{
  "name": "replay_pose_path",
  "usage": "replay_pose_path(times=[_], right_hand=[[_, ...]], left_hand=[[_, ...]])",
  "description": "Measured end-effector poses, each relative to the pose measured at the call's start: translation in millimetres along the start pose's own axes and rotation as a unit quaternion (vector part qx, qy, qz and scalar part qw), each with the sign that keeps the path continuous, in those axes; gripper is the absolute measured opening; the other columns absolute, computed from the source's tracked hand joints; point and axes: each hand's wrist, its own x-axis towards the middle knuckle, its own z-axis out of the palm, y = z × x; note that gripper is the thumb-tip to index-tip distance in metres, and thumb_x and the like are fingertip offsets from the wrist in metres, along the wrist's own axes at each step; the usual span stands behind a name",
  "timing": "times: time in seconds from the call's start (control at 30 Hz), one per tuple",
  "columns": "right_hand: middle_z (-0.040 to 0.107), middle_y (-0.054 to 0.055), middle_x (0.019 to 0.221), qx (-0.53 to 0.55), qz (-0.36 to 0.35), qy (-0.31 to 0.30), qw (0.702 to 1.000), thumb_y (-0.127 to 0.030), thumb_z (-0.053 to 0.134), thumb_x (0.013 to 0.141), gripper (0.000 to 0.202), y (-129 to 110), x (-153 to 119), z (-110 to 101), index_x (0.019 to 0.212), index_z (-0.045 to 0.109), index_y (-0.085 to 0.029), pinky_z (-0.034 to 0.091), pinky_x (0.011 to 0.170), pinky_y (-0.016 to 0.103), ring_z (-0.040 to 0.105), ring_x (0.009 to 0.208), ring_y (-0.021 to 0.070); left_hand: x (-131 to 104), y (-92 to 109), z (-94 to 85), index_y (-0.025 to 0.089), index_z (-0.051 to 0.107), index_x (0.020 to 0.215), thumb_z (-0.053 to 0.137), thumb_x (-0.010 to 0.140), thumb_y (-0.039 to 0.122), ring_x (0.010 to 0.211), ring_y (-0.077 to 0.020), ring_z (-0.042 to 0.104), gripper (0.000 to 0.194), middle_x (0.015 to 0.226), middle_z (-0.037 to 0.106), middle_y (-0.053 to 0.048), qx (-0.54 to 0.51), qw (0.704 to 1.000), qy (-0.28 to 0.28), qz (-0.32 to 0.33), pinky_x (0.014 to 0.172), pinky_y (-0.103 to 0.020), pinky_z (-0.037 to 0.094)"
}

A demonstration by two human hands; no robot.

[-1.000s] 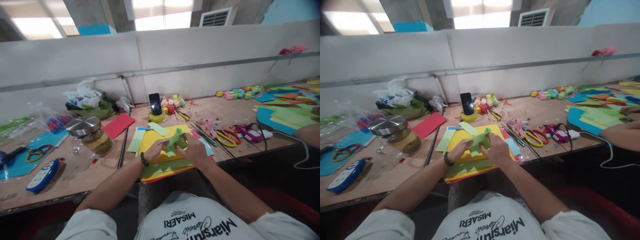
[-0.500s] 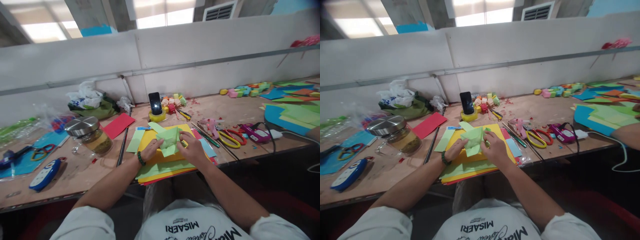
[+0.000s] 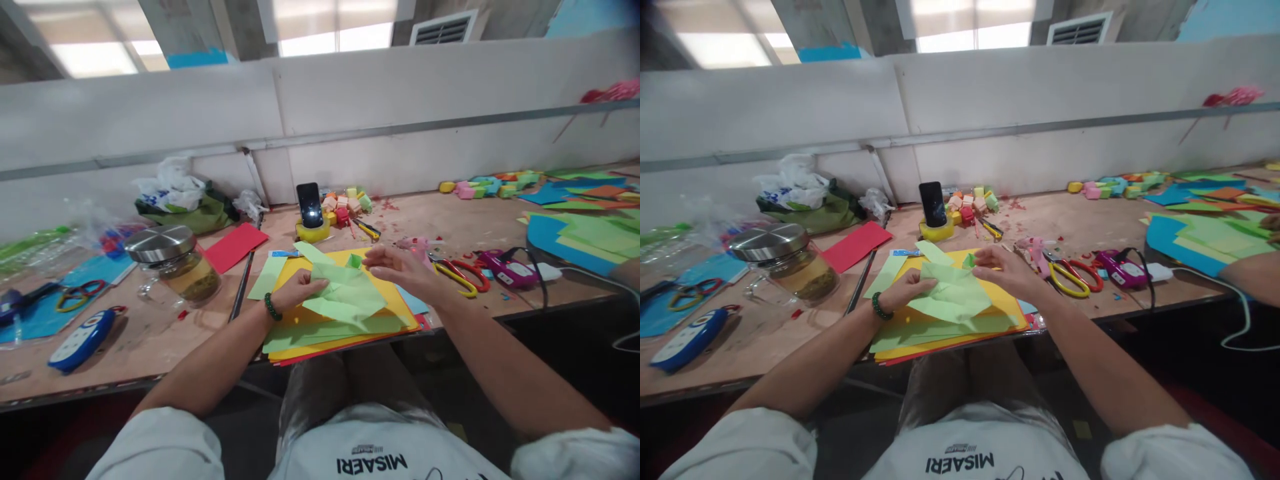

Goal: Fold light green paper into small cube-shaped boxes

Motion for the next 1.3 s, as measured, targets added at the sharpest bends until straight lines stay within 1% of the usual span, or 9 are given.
replay_pose_path(times=[0.1,0.2,0.27,0.33,0.4,0.6,0.73,1.0,1.3], right_hand=[[0.064,0.009,0.121,-0.065,-0.049,-0.114,0.99,-0.039,0.081,0.058,0.072,-13.2,31.7,13.3,0.124,0.057,-0.025,0.052,0.08,0.034,0.062,0.107,0.0258],[0.071,0.003,0.105,-0.121,-0.082,-0.188,0.971,-0.033,0.078,0.06,0.05,-11.5,65.2,26.9,0.108,0.068,-0.022,0.053,0.079,0.033,0.065,0.097,0.0242],[0.072,0.002,0.1,-0.099,-0.086,-0.18,0.975,-0.029,0.073,0.063,0.044,-3.4,82.1,33.8,0.105,0.069,-0.019,0.053,0.076,0.031,0.066,0.091,0.0226],[0.072,0.003,0.099,-0.09,-0.09,-0.127,0.984,-0.024,0.071,0.062,0.043,6.1,91.9,40.2,0.104,0.069,-0.017,0.053,0.073,0.03,0.067,0.087,0.0221],[0.072,0.003,0.096,-0.1,-0.099,-0.073,0.987,-0.021,0.068,0.064,0.039,13.6,94.4,47.4,0.102,0.068,-0.016,0.053,0.073,0.031,0.067,0.084,0.0216],[0.071,0.006,0.105,-0.144,-0.186,0.0,0.972,-0.021,0.06,0.071,0.033,24.0,82.2,67.3,0.104,0.064,-0.018,0.05,0.086,0.035,0.065,0.095,0.0228],[0.07,0.007,0.109,-0.163,-0.213,0.017,0.963,-0.025,0.058,0.076,0.036,32.2,73.9,70.0,0.112,0.059,-0.02,0.051,0.083,0.035,0.066,0.095,0.023],[0.07,0.008,0.107,-0.193,-0.24,0.038,0.951,-0.029,0.056,0.079,0.037,35.8,66.5,71.0,0.115,0.056,-0.02,0.053,0.078,0.034,0.068,0.091,0.0232],[0.069,0.009,0.111,-0.18,-0.235,0.036,0.954,-0.03,0.054,0.081,0.038,31.5,64.6,65.7,0.118,0.054,-0.02,0.052,0.081,0.036,0.067,0.094,0.0248]], left_hand=[[2.5,-0.5,-2.0,0.012,0.063,0.059,0.073,0.062,0.061,0.048,-0.0077,0.045,0.05,0.052,0.055,0.001,0.021,1.0,0.006,0.009,0.048,-0.021,0.037],[7.6,-2.1,-11.4,0.013,0.062,0.067,0.07,0.066,0.058,0.056,-0.0099,0.05,0.046,0.061,0.058,0.0,0.033,0.998,0.049,0.031,0.054,-0.022,0.041],[10.5,-2.5,-19.7,0.015,0.059,0.074,0.07,0.069,0.05,0.063,-0.0112,0.053,0.037,0.071,0.059,0.0,0.066,0.984,0.149,0.072,0.06,-0.024,0.044],[11.3,-1.8,-25.9,0.017,0.056,0.077,0.07,0.07,0.039,0.069,-0.013,0.054,0.027,0.076,0.058,-0.001,0.158,0.933,0.293,0.133,0.065,-0.026,0.045],[9.5,-0.3,-26.8,0.018,0.055,0.074,0.069,0.07,0.03,0.077,-0.0164,0.056,0.019,0.078,0.057,-0.002,0.288,0.866,0.371,0.174,0.072,-0.031,0.046],[1.0,5.3,-8.0,0.021,0.064,0.078,0.07,0.07,0.033,0.097,-0.0265,0.057,0.016,0.095,0.064,-0.007,0.545,0.776,0.293,0.121,0.095,-0.047,0.036],[0.5,6.9,-1.0,0.019,0.063,0.093,0.066,0.073,0.034,0.099,-0.027,0.059,0.026,0.097,0.066,-0.008,0.578,0.757,0.294,0.086,0.102,-0.05,0.031],[-1.9,12.0,1.8,0.021,0.063,0.081,0.058,0.076,0.023,0.097,-0.0245,0.062,0.008,0.098,0.07,-0.004,0.587,0.747,0.301,0.084,0.105,-0.051,0.026],[12.5,26.0,-3.8,0.015,0.056,0.121,0.056,0.076,0.02,0.104,-0.0313,0.061,0.045,0.111,0.069,-0.014,0.643,0.721,0.243,0.082,0.103,-0.052,0.031]])
